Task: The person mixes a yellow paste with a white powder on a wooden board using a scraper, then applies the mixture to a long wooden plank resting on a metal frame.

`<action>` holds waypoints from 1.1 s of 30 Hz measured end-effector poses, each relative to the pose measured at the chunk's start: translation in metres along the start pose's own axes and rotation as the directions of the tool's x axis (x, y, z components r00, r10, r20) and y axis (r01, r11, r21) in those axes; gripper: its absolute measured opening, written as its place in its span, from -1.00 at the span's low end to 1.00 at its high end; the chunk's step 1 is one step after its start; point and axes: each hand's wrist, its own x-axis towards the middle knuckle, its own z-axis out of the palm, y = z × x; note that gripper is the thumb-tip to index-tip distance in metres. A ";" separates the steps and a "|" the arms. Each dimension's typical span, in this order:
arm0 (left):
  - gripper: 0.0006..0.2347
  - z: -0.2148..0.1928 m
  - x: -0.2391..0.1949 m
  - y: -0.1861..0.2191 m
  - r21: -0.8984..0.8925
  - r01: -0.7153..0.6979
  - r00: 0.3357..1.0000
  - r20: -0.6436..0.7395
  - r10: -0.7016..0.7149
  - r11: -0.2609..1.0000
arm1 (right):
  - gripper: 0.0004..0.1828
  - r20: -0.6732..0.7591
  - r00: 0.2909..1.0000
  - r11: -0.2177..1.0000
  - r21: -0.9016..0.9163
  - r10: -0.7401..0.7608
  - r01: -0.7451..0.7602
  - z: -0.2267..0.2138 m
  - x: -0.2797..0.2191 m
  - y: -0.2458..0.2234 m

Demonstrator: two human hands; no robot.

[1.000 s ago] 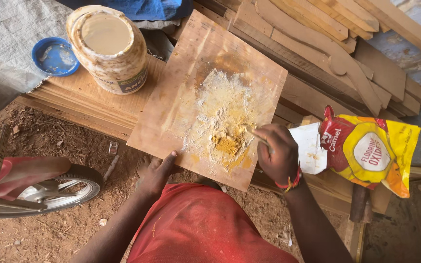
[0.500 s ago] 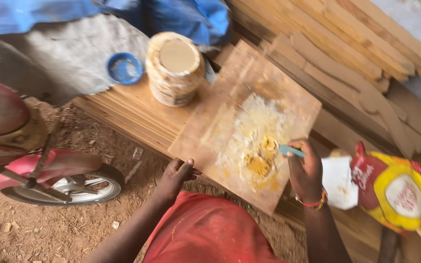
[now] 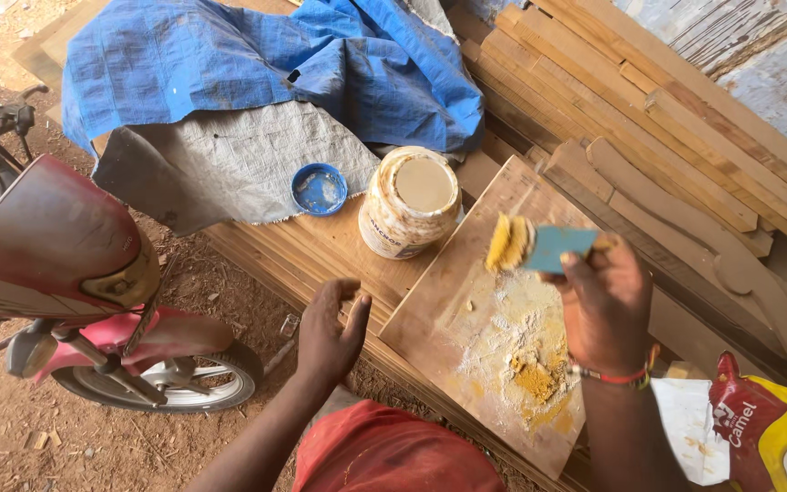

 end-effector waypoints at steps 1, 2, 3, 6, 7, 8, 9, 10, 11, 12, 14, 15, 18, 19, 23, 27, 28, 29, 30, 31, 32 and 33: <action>-0.68 -0.003 0.008 0.004 -0.012 -0.072 0.997 -0.036 0.071 0.997 | -0.80 0.038 0.999 1.000 0.020 -0.010 0.009 0.012 0.012 -0.002; -0.63 -0.005 0.016 0.008 -0.021 -0.145 0.987 -0.078 0.143 0.989 | -0.82 0.040 0.999 0.999 -0.034 -0.023 0.024 0.024 0.024 -0.004; -0.58 -0.006 0.026 0.011 -0.026 -0.218 0.970 -0.119 0.213 0.976 | -0.82 0.042 0.998 0.995 -0.088 -0.036 0.040 0.037 0.034 -0.004; -0.34 -0.008 0.056 0.019 0.007 -0.360 0.916 -0.185 0.355 0.933 | -0.88 0.113 0.988 0.914 -0.379 -0.108 0.144 0.069 0.061 -0.008; -0.27 -0.009 0.066 0.021 0.017 -0.371 0.914 -0.169 0.368 0.928 | -0.90 0.154 0.979 0.854 -0.484 -0.131 0.190 0.079 0.068 -0.008; -0.19 -0.009 0.075 0.023 0.027 -0.381 0.912 -0.155 0.380 0.924 | -0.90 0.183 0.975 0.790 -0.575 -0.126 0.210 0.088 0.076 -0.009; -0.12 -0.010 0.083 0.025 0.038 -0.391 0.909 -0.140 0.392 0.920 | -0.89 0.210 0.970 0.716 -0.658 -0.119 0.231 0.096 0.083 -0.008; -0.08 -0.010 0.090 0.026 0.017 -0.399 0.910 -0.115 0.398 0.917 | -0.89 0.236 0.966 0.631 -0.734 -0.109 0.251 0.102 0.088 -0.008; -0.04 -0.010 0.096 0.027 -0.004 -0.406 0.910 -0.090 0.404 0.914 | -0.90 0.312 0.939 0.542 -0.769 -0.141 0.337 0.108 0.092 -0.006; 0.01 -0.009 0.100 0.027 -0.026 -0.412 0.910 -0.063 0.410 0.911 | -0.90 0.388 0.907 0.446 -0.791 -0.162 0.418 0.112 0.095 -0.004; 0.07 -0.005 0.108 0.029 -0.028 -0.444 0.895 -0.056 0.442 0.895 | -0.91 0.455 0.881 0.347 -0.812 -0.128 0.470 0.118 0.097 0.000; 0.11 -0.004 0.110 0.029 -0.029 -0.460 0.887 -0.053 0.458 0.887 | -0.90 0.447 0.891 0.349 -0.824 -0.083 0.446 0.121 0.098 0.003; 0.13 0.000 0.114 0.026 -0.130 -0.470 0.882 -0.040 0.469 0.873 | -0.87 0.493 0.869 0.298 -0.824 -0.043 0.482 0.127 0.101 0.013; 0.13 0.002 0.116 0.025 -0.106 -0.473 0.880 -0.020 0.474 0.875 | -0.86 0.520 0.853 0.272 -0.816 -0.044 0.511 0.128 0.102 0.017; 0.10 0.011 0.119 0.019 -0.088 -0.482 0.875 0.006 0.484 0.872 | -0.86 0.544 0.839 0.131 -0.834 0.027 0.537 0.129 0.114 0.039; 0.06 0.016 0.121 0.014 -0.125 -0.484 0.874 -0.010 0.487 0.866 | -0.87 0.590 0.802 0.041 -0.807 0.090 0.589 0.128 0.129 0.056; 0.06 0.016 0.121 0.014 -0.134 -0.488 0.872 -0.021 0.490 0.862 | -0.88 0.571 0.809 0.038 -0.819 0.141 0.572 0.128 0.132 0.058; 0.05 0.017 0.120 0.013 -0.144 -0.492 0.869 -0.032 0.493 0.858 | -0.84 0.573 0.796 0.051 -0.816 0.194 0.576 0.129 0.135 0.060; 0.04 0.017 0.120 0.013 -0.156 -0.496 0.867 -0.043 0.496 0.854 | -0.80 0.574 0.781 0.062 -0.814 0.247 0.578 0.129 0.138 0.060; 0.04 0.018 0.120 0.013 -0.140 -0.509 0.860 -0.050 0.507 0.849 | -0.76 0.572 0.763 0.074 -0.811 0.299 0.580 0.130 0.140 0.060; 0.04 0.017 0.120 0.013 -0.123 -0.521 0.854 -0.058 0.518 0.845 | -0.77 0.542 0.780 0.104 -0.836 0.313 0.539 0.131 0.140 0.058; 0.04 0.017 0.119 0.013 -0.106 -0.532 0.847 -0.066 0.528 0.840 | -0.77 0.512 0.794 0.133 -0.857 0.328 0.497 0.133 0.140 0.055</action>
